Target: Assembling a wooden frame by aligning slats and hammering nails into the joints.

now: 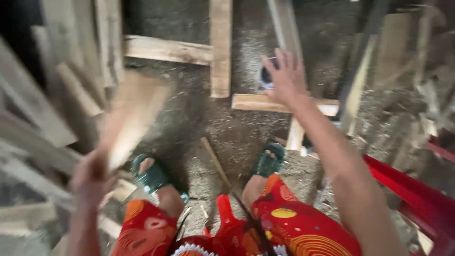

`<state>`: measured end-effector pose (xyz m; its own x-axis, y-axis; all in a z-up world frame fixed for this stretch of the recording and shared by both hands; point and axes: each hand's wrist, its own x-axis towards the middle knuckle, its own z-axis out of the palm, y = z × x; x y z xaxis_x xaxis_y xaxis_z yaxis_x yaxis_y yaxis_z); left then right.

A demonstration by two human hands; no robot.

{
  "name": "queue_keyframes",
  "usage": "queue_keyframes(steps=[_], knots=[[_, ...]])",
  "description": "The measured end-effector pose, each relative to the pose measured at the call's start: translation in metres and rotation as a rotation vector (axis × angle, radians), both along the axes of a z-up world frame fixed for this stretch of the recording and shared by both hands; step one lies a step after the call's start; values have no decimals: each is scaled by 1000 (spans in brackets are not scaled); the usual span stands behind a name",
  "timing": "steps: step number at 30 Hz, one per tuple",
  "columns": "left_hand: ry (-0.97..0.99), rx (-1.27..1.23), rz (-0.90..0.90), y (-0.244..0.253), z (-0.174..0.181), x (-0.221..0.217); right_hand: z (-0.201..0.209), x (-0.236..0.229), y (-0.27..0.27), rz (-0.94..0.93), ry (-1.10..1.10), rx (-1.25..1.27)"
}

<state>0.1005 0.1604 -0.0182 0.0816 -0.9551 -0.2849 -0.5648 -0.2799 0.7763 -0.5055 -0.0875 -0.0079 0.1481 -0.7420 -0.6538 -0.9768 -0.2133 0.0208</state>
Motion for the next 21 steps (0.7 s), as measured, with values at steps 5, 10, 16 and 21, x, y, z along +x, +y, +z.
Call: queue_keyframes(steps=[5,10,16,21], knots=[[-516,-10,-390,-62,27,-101,-10,-24,-2,118,-98,-289],[-483,45,-525,-71,-32,-133,5,-92,-24,132,-59,-463],[-384,315,-566,-92,-43,-141,-2,-141,-35,-116,23,-316],[-47,528,-290,-97,-16,-151,-9,-92,14,129,-358,-763]])
